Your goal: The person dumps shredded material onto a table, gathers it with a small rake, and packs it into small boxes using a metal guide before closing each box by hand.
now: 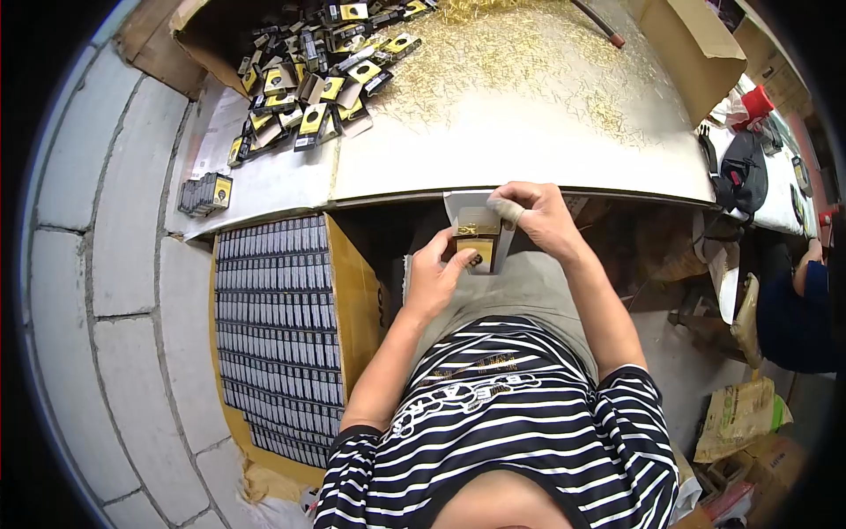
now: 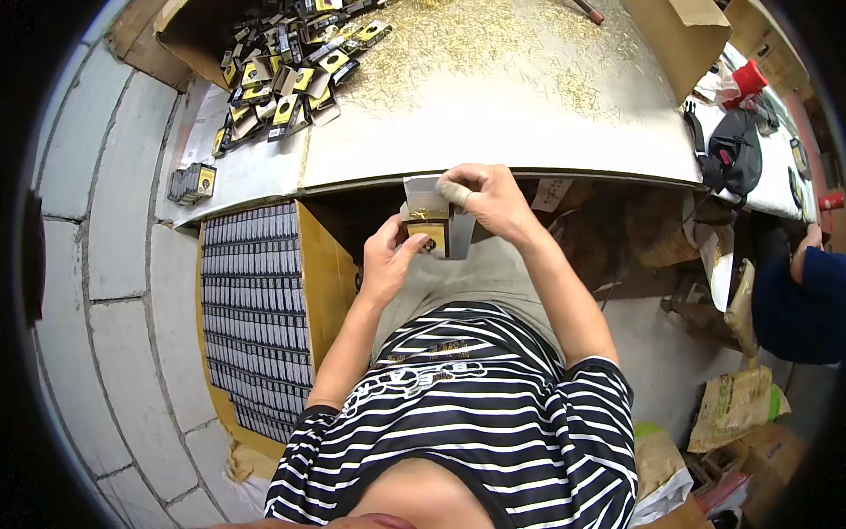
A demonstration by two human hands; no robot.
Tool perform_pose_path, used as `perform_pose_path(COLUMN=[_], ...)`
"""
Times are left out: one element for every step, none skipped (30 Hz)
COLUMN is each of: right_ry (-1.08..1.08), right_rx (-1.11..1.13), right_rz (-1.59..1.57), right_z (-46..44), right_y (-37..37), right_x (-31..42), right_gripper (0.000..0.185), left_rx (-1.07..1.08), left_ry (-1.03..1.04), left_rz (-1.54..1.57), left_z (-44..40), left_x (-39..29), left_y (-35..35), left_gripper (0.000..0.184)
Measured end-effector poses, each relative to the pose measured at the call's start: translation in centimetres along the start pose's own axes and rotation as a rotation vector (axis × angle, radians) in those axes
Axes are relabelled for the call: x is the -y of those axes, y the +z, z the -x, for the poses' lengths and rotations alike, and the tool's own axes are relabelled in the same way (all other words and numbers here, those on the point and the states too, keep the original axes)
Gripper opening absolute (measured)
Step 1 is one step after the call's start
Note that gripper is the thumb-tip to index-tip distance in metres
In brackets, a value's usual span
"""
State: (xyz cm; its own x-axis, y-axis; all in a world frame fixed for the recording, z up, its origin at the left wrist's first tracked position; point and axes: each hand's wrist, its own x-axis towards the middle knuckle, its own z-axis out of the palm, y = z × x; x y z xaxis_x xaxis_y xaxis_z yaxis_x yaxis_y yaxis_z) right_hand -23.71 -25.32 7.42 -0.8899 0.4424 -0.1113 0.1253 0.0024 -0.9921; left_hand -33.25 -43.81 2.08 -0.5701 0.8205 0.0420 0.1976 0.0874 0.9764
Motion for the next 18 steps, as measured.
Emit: perform_pose_path(right_ry=[-0.095,-0.191,-0.196,-0.129,-0.121,-0.113,-0.128,-0.142,-0.100,-0.118,-0.136,-0.154,-0.139,-0.119,-0.099,-0.078,-0.043,-0.030], right_rx=[0.027,0.055,0.112,0.150,0.162,0.175,0.242,0.309,0.270,0.263,0.256,0.249,0.179,0.135,0.092,0.057,0.025,0.048], right_rz=[-0.018,-0.035,-0.122,-0.163,-0.286,-0.410,-0.591,-0.773,-0.739,-0.693,-0.648,-0.603,-0.615,-0.505,-0.395,-0.284,-0.355,-0.385], right_z=[-0.1,-0.3,0.0,0.5,0.7,0.7,1.0,1.1,1.4,1.1,0.9,0.6,0.6,0.4,0.3,0.1,0.2,0.1], right_y=[-0.2,-0.2,0.1,0.7,1.6,2.5,3.5,4.4,4.6,4.7,4.7,4.9,5.2,5.2,5.1,5.1,5.3,5.3], right_x=[-1.2,-2.2,-3.0,-2.3,-2.4,-2.5,-2.3,-1.7,-0.7,-1.0,-1.4,-1.8,-1.4,-1.8,-2.2,-2.3,-1.8,-1.6], right_gripper=[0.023,0.032,0.046,0.054,0.057,0.061,0.061,0.062,0.058,0.057,0.056,0.056,0.044,0.039,0.034,0.030,0.020,0.020], left_rx=[-0.076,-0.151,-0.226,-0.205,-0.173,-0.141,-0.128,-0.125,-0.141,-0.157,-0.153,-0.149,-0.145,-0.172,-0.199,-0.234,-0.233,-0.235], left_ry=[0.033,0.066,0.100,0.183,0.210,0.237,0.425,0.388,0.385,0.381,0.368,0.355,0.342,0.360,0.379,0.394,0.374,0.296], left_rz=[0.072,0.144,0.218,0.153,0.162,0.171,-0.165,-0.148,-0.173,-0.199,-0.223,-0.247,-0.271,-0.301,-0.331,-0.362,-0.262,-0.132], left_z=[0.3,0.6,0.9,1.2,1.3,1.1,1.1,1.3,1.1,0.9,0.8,0.6,0.4,0.0,-0.3,-0.4,-0.3,-0.4], left_x=[-0.7,-1.8,-2.6,-2.2,-2.6,-2.9,-1.7,-1.4,-1.2,-0.9,-0.7,-0.6,-0.4,-0.2,-0.2,-0.2,-0.3,-0.7], left_y=[0.3,0.7,0.9,0.7,0.7,0.7,0.2,0.3,0.2,0.0,-0.1,-0.2,-0.4,-0.6,-0.9,-1.1,-1.0,-1.0], left_gripper=[0.046,0.047,0.048,0.057,0.058,0.060,0.067,0.067,0.062,0.057,0.055,0.052,0.049,0.049,0.048,0.048,0.054,0.056])
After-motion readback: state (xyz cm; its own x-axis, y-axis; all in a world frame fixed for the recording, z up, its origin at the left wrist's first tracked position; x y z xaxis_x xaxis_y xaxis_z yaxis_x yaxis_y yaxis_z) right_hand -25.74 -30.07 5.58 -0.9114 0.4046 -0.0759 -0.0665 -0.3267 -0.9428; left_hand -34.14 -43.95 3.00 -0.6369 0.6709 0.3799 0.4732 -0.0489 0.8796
